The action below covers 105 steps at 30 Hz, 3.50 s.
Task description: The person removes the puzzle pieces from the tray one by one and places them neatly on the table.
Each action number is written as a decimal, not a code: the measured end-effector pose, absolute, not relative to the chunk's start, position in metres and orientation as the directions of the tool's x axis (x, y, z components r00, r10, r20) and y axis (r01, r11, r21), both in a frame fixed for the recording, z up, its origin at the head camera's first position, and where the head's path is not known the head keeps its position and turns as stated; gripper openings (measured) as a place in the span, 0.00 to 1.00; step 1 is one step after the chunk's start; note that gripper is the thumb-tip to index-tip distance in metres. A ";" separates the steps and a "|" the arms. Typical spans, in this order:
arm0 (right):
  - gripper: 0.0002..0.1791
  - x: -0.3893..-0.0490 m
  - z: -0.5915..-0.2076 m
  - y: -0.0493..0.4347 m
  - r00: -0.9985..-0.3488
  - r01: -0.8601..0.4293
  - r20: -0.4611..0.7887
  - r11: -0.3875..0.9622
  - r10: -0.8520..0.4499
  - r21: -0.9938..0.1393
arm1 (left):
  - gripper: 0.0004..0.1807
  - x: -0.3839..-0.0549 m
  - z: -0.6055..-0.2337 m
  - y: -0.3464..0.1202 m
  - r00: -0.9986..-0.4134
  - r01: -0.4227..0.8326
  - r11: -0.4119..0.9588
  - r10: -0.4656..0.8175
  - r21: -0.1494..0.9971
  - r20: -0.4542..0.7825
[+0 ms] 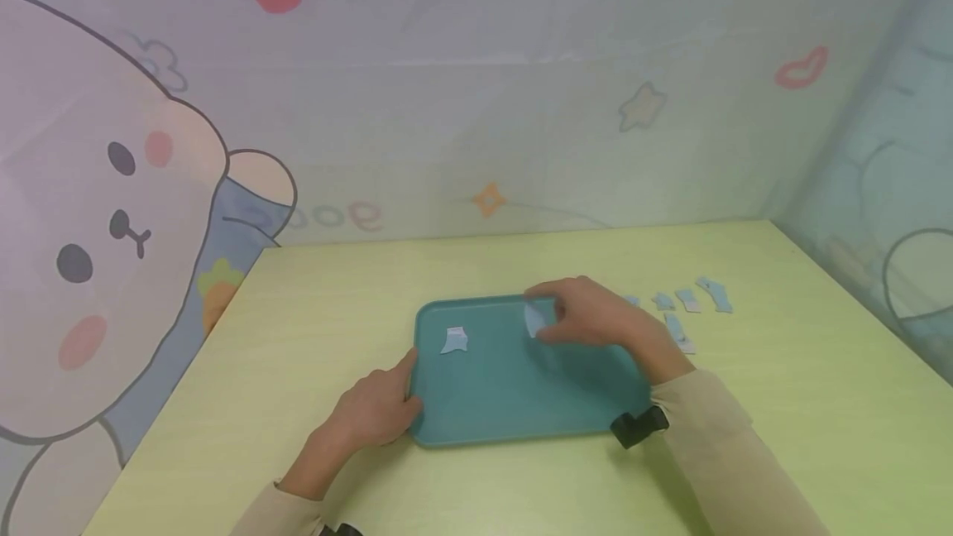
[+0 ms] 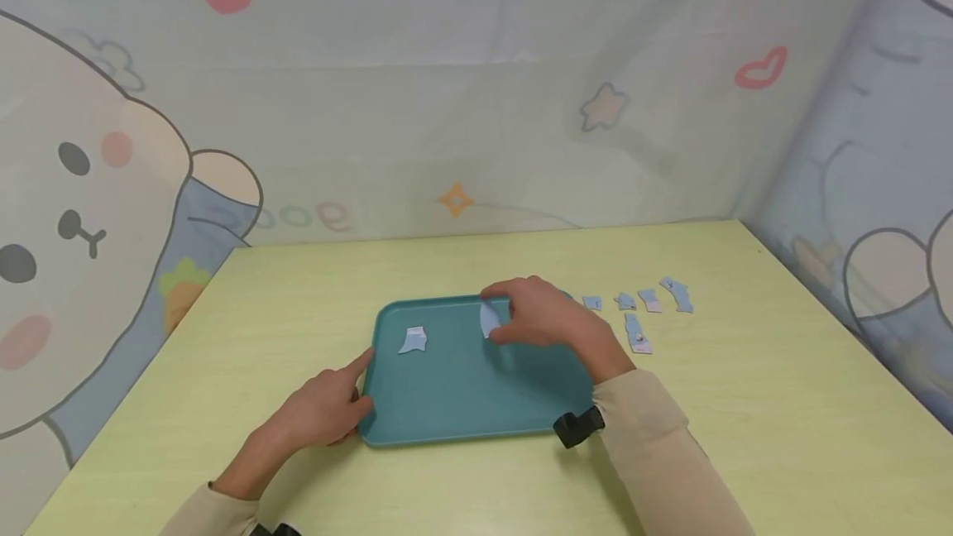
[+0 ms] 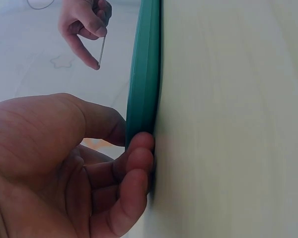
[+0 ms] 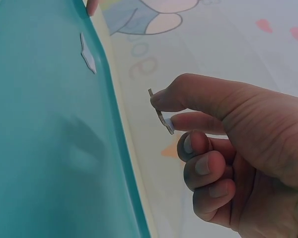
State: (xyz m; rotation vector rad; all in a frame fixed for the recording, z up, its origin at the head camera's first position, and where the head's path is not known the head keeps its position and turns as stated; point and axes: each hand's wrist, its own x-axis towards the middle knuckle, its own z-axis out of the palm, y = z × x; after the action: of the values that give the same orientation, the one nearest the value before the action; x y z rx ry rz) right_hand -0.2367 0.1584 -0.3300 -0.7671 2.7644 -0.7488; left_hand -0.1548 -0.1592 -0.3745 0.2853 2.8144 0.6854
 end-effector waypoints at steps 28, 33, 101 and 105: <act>0.34 -0.239 -0.333 0.208 -0.867 -0.414 -0.035 0.758 -0.497 -0.504 | 0.41 -0.157 -0.374 -0.158 -0.956 0.128 0.869 0.235 0.477 -0.172; 0.34 -0.236 -0.331 0.219 -0.877 -0.390 -0.049 0.766 -0.479 -0.511 | 0.41 -0.156 -0.374 -0.157 -0.956 0.126 0.869 0.236 0.479 -0.176; 0.37 -0.224 -0.315 0.346 -0.958 -0.170 -0.098 0.813 -0.268 -0.557 | 0.40 -0.155 -0.373 -0.156 -0.954 0.128 0.869 0.239 0.479 -0.180; 0.37 -0.224 -0.317 0.353 -0.959 -0.169 -0.098 0.815 -0.265 -0.554 | 0.40 -0.155 -0.373 -0.156 -0.955 0.129 0.868 0.239 0.480 -0.177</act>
State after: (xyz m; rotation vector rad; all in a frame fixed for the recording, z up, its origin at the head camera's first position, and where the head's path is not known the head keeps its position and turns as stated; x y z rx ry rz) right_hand -0.2240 0.3533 -0.3170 -0.3412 2.8288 -0.8399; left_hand -0.1545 -0.1564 -0.3730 0.2808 2.8099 0.6981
